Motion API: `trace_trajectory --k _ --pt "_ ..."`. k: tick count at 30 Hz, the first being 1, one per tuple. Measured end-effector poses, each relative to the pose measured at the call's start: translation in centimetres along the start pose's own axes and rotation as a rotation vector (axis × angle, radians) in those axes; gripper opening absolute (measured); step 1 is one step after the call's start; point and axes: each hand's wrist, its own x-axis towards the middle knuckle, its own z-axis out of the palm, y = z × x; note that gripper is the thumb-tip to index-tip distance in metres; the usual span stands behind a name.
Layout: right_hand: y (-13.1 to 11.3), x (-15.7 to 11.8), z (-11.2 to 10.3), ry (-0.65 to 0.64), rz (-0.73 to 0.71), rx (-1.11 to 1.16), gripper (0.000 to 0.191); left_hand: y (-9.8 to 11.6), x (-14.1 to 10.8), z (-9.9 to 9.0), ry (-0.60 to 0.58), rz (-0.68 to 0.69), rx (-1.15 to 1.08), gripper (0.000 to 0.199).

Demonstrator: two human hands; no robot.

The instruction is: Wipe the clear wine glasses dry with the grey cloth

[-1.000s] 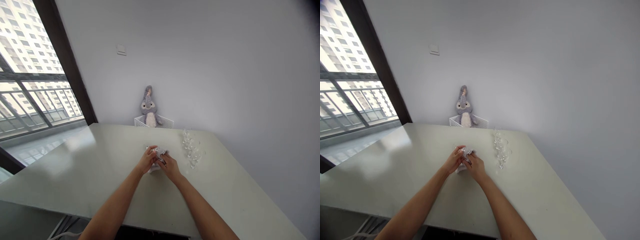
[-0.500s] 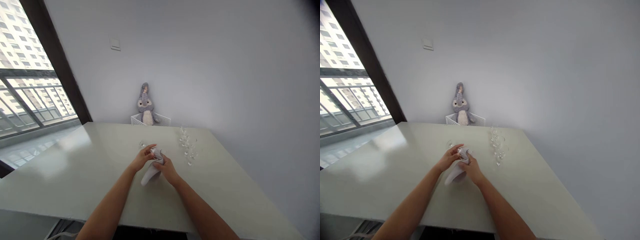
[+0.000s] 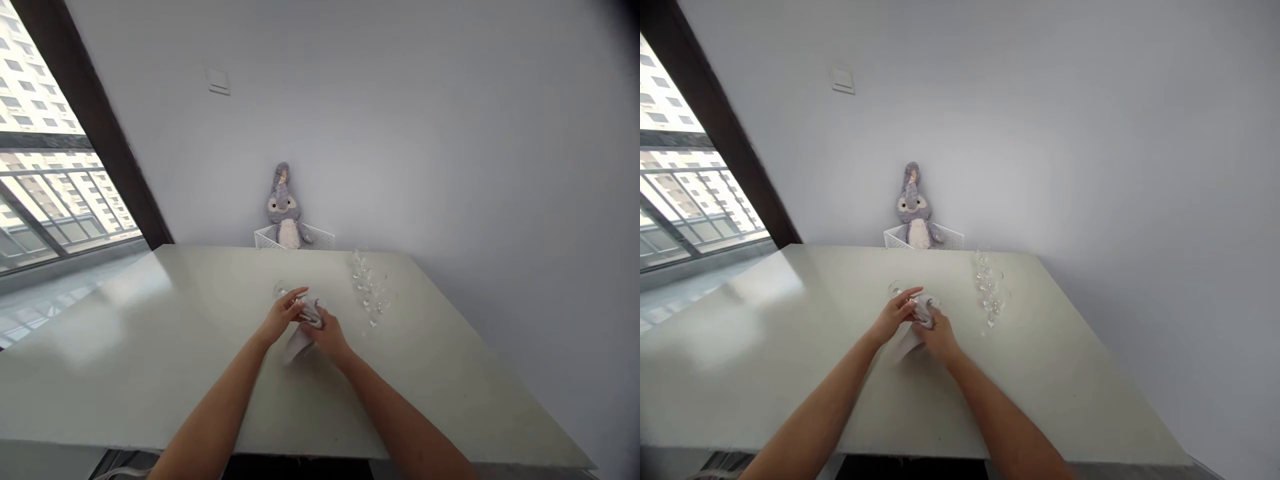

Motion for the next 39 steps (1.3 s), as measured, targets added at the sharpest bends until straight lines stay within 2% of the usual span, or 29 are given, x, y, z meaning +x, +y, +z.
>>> trace_trajectory --k 2,4,6,8,10,11,13,16,18,20,22,25,27,31,33,36,39 --pt "0.3 -0.1 -0.1 0.014 -0.085 -0.238 0.022 -0.1 0.1 0.0 0.042 -0.044 0.046 0.04" --pt "0.3 0.0 -0.3 0.033 -0.085 -0.276 0.018 0.0 0.1 0.0 0.039 -0.042 0.05 0.04" --pt "-0.1 0.3 -0.6 0.063 0.022 -0.073 0.022 0.1 -0.1 0.1 -0.037 -0.029 0.001 0.039" --pt "-0.5 0.6 -0.7 0.066 0.16 0.22 0.029 0.2 -0.3 0.3 -0.129 -0.017 -0.049 0.048" --pt "-0.7 0.8 -0.7 0.042 0.226 0.389 0.033 0.1 -0.3 0.4 -0.14 0.019 -0.055 0.053" --pt "-0.7 0.7 -0.6 0.034 0.21 0.375 0.033 0.0 -0.2 0.4 -0.11 0.041 -0.04 0.051" --pt "-0.3 0.5 -0.4 0.046 0.104 0.172 0.032 -0.4 0.0 0.2 -0.031 0.051 0.008 0.045" --pt "0.4 0.2 -0.5 0.043 -0.077 -0.235 0.028 -1.1 0.4 -0.3 0.045 -0.003 0.078 0.042" --pt "0.5 0.1 -0.6 0.044 -0.114 -0.342 0.023 -1.3 0.6 -0.4 0.057 -0.019 0.098 0.044" --pt "0.3 0.2 -0.6 0.082 -0.063 -0.251 0.021 -1.2 0.5 -0.3 0.038 -0.008 0.097 0.042" --pt "-0.2 0.4 -0.5 0.115 0.066 0.012 0.024 -0.9 0.2 0.0 -0.014 0.006 0.092 0.042" --pt "-0.5 0.5 -0.1 0.069 0.235 0.388 0.031 -0.7 0.0 0.4 -0.057 0.042 0.069 0.048" --pt "-0.4 0.4 0.1 0.047 0.216 0.377 0.032 -0.8 0.1 0.5 -0.023 0.05 0.046 0.047" --pt "0.2 0.0 0.1 0.093 -0.003 -0.112 0.024 -1.3 0.5 0.4 0.096 -0.05 0.049 0.042" --pt "0.3 0.1 -0.1 0.108 -0.043 -0.223 0.019 -1.4 0.5 0.3 0.102 -0.072 0.036 0.044" --pt "0.0 0.5 -0.4 0.124 0.097 0.012 0.023 -1.3 0.2 0.4 -0.013 -0.061 0.006 0.045" --pt "-0.1 0.7 -0.5 0.08 0.236 0.302 0.032 -1.2 0.1 0.4 -0.097 -0.043 0.062 0.058"
